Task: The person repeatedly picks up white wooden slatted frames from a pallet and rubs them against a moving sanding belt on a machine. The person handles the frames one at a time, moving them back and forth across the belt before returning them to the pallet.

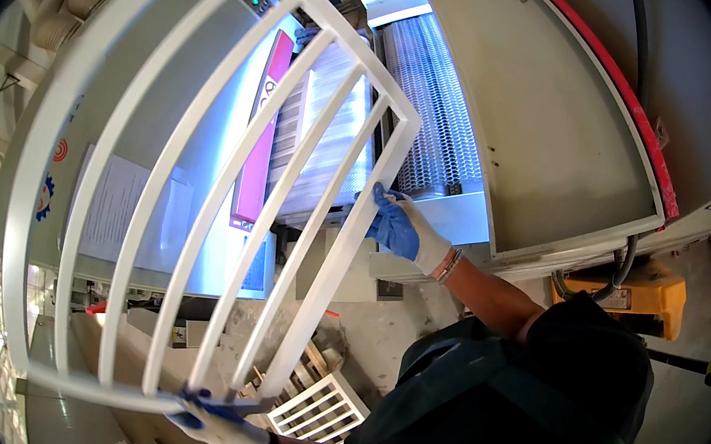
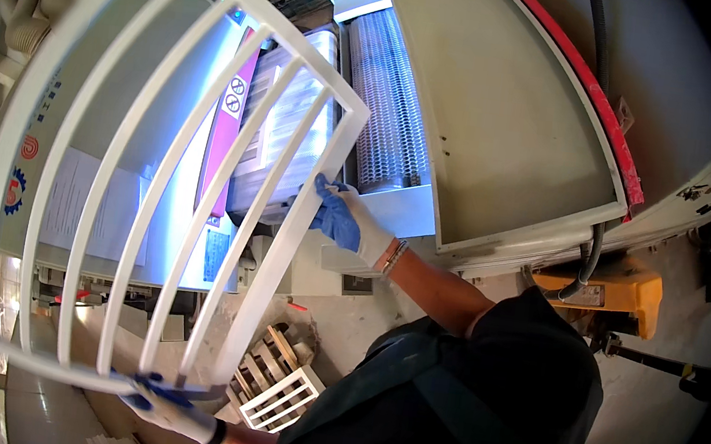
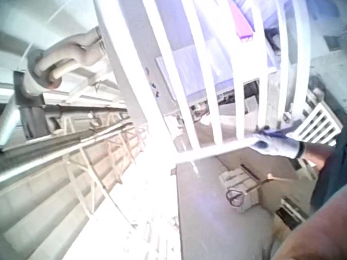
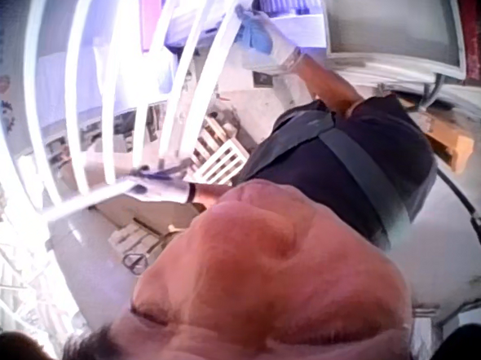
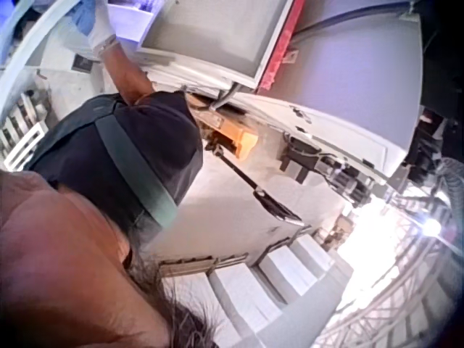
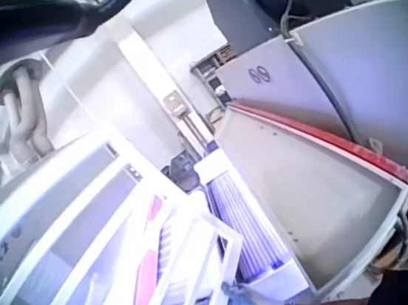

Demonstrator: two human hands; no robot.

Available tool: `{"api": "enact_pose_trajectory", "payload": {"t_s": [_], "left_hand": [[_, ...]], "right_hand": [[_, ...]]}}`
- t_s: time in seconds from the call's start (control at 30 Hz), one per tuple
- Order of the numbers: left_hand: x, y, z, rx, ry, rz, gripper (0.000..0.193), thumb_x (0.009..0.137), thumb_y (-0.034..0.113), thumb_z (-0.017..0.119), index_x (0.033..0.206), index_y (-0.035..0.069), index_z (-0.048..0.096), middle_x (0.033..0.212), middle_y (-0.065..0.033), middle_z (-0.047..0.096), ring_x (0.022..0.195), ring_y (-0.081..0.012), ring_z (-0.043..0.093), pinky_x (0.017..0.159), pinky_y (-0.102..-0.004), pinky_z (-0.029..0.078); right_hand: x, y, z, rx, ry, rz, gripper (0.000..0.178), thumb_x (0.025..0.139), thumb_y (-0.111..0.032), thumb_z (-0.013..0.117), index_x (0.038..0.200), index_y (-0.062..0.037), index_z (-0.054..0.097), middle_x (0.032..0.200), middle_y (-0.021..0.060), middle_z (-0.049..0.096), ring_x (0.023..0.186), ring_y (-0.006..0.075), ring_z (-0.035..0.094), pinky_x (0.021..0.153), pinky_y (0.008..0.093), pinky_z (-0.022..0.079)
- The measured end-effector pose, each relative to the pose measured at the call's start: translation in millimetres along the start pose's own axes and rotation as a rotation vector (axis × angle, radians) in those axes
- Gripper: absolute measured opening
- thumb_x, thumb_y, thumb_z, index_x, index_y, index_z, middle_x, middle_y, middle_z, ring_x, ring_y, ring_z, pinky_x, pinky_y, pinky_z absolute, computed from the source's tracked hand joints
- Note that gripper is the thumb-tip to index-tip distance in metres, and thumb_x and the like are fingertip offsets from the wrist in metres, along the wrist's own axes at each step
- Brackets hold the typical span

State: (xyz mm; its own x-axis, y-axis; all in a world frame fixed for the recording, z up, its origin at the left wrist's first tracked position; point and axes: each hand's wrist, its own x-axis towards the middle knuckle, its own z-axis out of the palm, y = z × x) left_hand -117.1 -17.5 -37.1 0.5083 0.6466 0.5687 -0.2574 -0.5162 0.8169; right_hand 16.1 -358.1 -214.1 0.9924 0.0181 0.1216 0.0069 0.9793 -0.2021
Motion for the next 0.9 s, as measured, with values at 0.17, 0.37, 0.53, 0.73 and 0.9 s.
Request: {"api": "enact_pose_trajectory", "payload": {"t_s": [0.17,0.37,0.53,0.73,0.9], "left_hand": [[67,32,107,-0.036,-0.490,0.083,0.027,0.097,0.024,0.057,0.107,-0.001,0.058,0.081,-0.0024,0.054,0.071,-0.0101,0.049,0.064,-0.0253,0.040],[116,8,258,0.073,-0.911,0.135,0.022,0.096,0.021,0.058,0.097,-0.001,0.057,0.077,-0.0013,0.056,0.064,-0.0083,0.051,0.056,-0.0234,0.042],[130,-39,356,0.081,-1.064,0.110,0.028,0.093,0.026,0.060,0.097,-0.002,0.059,0.076,-0.0044,0.060,0.065,-0.0114,0.057,0.060,-0.0268,0.047],[113,-147,516,0.121,-1.264,0.105,0.037,0.091,0.035,0.058,0.086,-0.001,0.064,0.068,-0.0113,0.062,0.061,-0.0177,0.060,0.060,-0.0342,0.046],[68,-213,615,0.185,-1.375,0.100,0.042,0.090,0.041,0.055,0.081,0.001,0.066,0.072,-0.0178,0.067,0.070,-0.0310,0.067,0.066,-0.0421,0.049]], "right_hand": [[8,-24,-36,-0.038,0.229,-0.065,0.028,0.093,-0.030,0.062,0.112,-0.0103,0.054,0.102,0.0067,0.060,0.100,0.0241,0.065,0.089,0.0423,0.056],[15,-48,-74,-0.071,0.283,-0.166,0.038,0.093,-0.028,0.063,0.114,0.0015,0.052,0.106,0.0160,0.062,0.098,0.0283,0.065,0.086,0.0411,0.058],[22,-57,-83,-0.154,0.447,-0.273,0.036,0.094,-0.026,0.061,0.112,0.0032,0.051,0.105,0.0180,0.062,0.099,0.0296,0.065,0.084,0.0393,0.060],[46,-80,-104,-0.265,0.697,-0.434,0.030,0.096,-0.021,0.054,0.109,0.0053,0.054,0.103,0.0187,0.061,0.096,0.0313,0.065,0.082,0.0413,0.060],[70,-105,-139,-0.327,0.759,-0.540,0.031,0.095,-0.025,0.058,0.106,0.0033,0.058,0.103,0.0182,0.064,0.096,0.0308,0.065,0.082,0.0457,0.058]]}}
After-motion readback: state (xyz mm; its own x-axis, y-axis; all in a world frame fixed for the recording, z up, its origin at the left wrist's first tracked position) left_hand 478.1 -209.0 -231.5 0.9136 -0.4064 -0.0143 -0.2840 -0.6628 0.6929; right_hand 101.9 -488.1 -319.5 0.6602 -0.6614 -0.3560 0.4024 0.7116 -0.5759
